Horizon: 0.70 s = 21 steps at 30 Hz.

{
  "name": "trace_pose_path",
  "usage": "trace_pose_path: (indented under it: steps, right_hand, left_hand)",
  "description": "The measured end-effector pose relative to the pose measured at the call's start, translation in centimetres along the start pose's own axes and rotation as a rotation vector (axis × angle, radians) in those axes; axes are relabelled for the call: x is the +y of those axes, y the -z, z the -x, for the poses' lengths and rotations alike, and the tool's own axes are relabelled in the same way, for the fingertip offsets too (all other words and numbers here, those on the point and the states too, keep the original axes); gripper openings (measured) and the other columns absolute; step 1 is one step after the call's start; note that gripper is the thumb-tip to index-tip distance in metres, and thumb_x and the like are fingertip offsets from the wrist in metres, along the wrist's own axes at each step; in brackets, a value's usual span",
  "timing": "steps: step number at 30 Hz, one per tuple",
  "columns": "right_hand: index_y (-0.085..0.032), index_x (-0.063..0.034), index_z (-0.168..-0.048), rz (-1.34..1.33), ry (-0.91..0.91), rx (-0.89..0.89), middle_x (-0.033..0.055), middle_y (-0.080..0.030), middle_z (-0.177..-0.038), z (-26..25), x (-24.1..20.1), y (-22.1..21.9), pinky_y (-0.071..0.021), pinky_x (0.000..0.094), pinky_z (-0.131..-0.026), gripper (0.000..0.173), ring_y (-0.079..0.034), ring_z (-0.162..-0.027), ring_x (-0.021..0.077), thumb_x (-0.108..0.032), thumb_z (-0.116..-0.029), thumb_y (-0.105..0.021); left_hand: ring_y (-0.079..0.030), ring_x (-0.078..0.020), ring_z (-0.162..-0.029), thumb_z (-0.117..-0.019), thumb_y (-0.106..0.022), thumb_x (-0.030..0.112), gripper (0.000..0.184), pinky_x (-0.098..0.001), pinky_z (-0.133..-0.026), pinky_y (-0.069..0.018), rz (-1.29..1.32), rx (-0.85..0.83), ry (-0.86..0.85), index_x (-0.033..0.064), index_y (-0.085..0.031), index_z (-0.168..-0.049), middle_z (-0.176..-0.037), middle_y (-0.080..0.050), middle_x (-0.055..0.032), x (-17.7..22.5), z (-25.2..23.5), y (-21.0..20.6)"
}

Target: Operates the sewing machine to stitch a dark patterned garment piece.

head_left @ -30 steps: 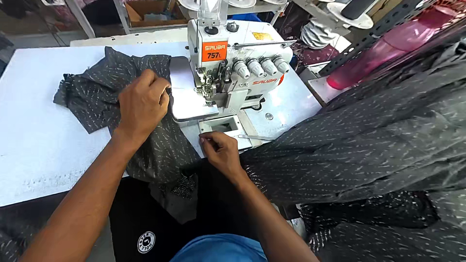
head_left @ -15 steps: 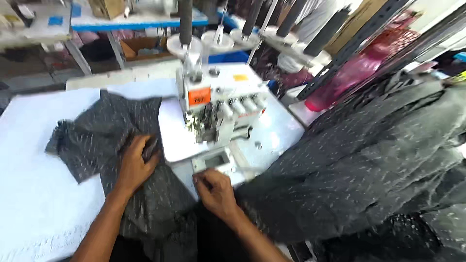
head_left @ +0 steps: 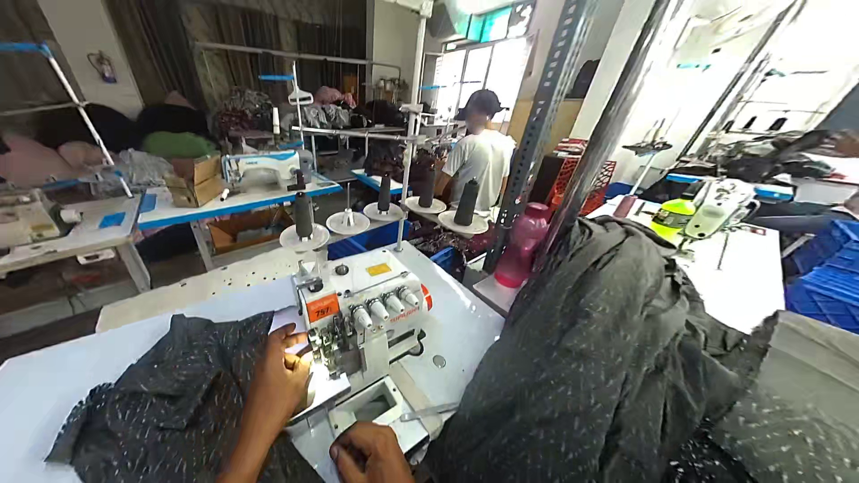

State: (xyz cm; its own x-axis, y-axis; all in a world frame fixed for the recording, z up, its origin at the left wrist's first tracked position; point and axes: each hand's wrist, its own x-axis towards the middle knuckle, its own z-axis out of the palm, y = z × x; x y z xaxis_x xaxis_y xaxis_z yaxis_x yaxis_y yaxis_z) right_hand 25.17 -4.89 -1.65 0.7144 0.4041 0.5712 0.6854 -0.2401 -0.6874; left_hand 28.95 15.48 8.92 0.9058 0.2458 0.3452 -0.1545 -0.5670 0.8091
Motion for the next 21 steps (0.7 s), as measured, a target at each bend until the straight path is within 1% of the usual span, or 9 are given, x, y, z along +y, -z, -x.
trace_pose_path:
  steps: [2, 4, 6, 8, 10, 12, 16, 19, 21]
  right_hand:
    - [-0.076, -0.0053, -0.092, 0.011, 0.019, 0.015, 0.0068, -0.073, -0.081, -0.2, 0.3, -0.2, -0.0599, 0.0350, -0.070, 0.018, -0.070, -0.072, 0.0149, -0.019, -0.0977, -0.066]
    - [-0.076, -0.0055, -0.092, 0.015, 0.027, 0.010, 0.0070, -0.072, -0.081, -0.2, 0.7, -0.4, -0.0595, 0.0361, -0.070, 0.020, -0.069, -0.072, 0.0154, -0.021, -0.0989, -0.065]
    - [-0.076, -0.0056, -0.092, -0.009, 0.030, 0.004, 0.0068, -0.072, -0.080, -0.1, 0.9, -0.3, -0.0588, 0.0363, -0.069, 0.021, -0.068, -0.071, 0.0154, -0.021, -0.0992, -0.064]
    - [-0.076, -0.0053, -0.093, -0.054, 0.030, -0.011, 0.0069, -0.072, -0.079, 0.1, 0.9, -0.1, -0.0583, 0.0359, -0.068, 0.020, -0.068, -0.070, 0.0152, -0.021, -0.0991, -0.065]
    - [-0.076, -0.0050, -0.095, -0.114, 0.026, -0.039, 0.0069, -0.072, -0.081, 0.2, 0.9, 0.5, -0.0583, 0.0348, -0.067, 0.019, -0.067, -0.069, 0.0142, -0.020, -0.0987, -0.066]
    - [-0.075, -0.0039, -0.100, -0.205, 0.020, -0.076, 0.0071, -0.072, -0.084, 0.5, 0.8, 1.1, -0.0580, 0.0327, -0.066, 0.016, -0.066, -0.068, 0.0128, -0.017, -0.0981, -0.067]
    - [-0.073, -0.0009, -0.109, -0.308, 0.041, -0.136, 0.0100, -0.075, -0.099, 2.8, -0.7, 2.8, -0.0626, 0.0346, -0.078, 0.020, -0.072, -0.083, 0.0144, -0.017, -0.0995, -0.066]
    - [-0.074, -0.0017, -0.110, -0.287, 0.099, -0.179, 0.0092, -0.075, -0.098, 5.6, -2.4, 3.9, -0.0624, 0.0351, -0.082, 0.022, -0.073, -0.086, 0.0140, -0.019, -0.0999, -0.066]
    - [-0.073, -0.0041, -0.113, -0.235, 0.102, -0.306, 0.0070, -0.075, -0.096, 9.2, -3.5, 4.9, -0.0616, 0.0329, -0.082, 0.022, -0.072, -0.085, 0.0129, -0.020, -0.1002, -0.066]
  left_hand:
    - [-0.069, -0.0139, -0.074, -0.0899, -0.067, 0.011, 0.059, -0.0401, -0.071, -0.0590, -0.107, 0.017, -0.034, 0.0055, -0.047, -0.145, -0.112, -0.074, -0.0026, -0.3, -0.6, -0.5]
    - [-0.069, -0.0133, -0.072, -0.0916, -0.065, 0.009, 0.054, -0.0383, -0.068, -0.0599, -0.077, 0.104, -0.037, 0.0060, -0.049, -0.144, -0.109, -0.074, -0.0025, -0.8, -0.7, -0.9]
    - [-0.068, -0.0153, -0.068, -0.0925, -0.061, 0.005, 0.048, -0.0364, -0.060, -0.0606, 0.107, 0.229, -0.013, 0.0018, -0.052, -0.139, -0.110, -0.072, -0.0077, -0.8, -0.2, -1.2]
    - [-0.066, -0.0144, -0.064, -0.0936, -0.057, 0.003, 0.043, -0.0310, -0.051, -0.0581, 0.314, 0.361, -0.034, -0.0042, -0.051, -0.136, -0.112, -0.067, -0.0125, -0.5, 1.4, -1.3]
    - [-0.066, -0.0142, -0.067, -0.0920, -0.056, 0.000, 0.045, -0.0291, -0.053, -0.0583, 0.421, 0.421, -0.068, -0.0086, -0.048, -0.135, -0.114, -0.064, -0.0150, 0.5, 4.1, -0.9]
    - [-0.067, -0.0140, -0.070, -0.0923, -0.057, -0.004, 0.046, -0.0297, -0.057, -0.0606, 0.459, 0.414, -0.101, -0.0114, -0.044, -0.136, -0.115, -0.062, -0.0154, 1.4, 7.3, 0.3]
    - [-0.068, -0.0134, -0.078, -0.0946, -0.060, -0.001, 0.050, -0.0325, -0.063, -0.0618, 0.370, 0.338, -0.132, -0.0084, -0.041, -0.140, -0.116, -0.064, -0.0114, 0.0, 13.8, 4.5]
    - [-0.067, -0.0153, -0.081, -0.0967, -0.060, 0.003, 0.052, -0.0343, -0.064, -0.0603, 0.224, 0.376, -0.078, -0.0101, -0.039, -0.143, -0.119, -0.063, -0.0147, -3.5, 17.3, 8.3]
    - [-0.066, -0.0125, -0.077, -0.0969, -0.059, 0.003, 0.053, -0.0313, -0.061, -0.0586, 0.083, 0.416, 0.012, -0.0123, -0.037, -0.143, -0.118, -0.062, -0.0159, -6.1, 20.3, 10.7]
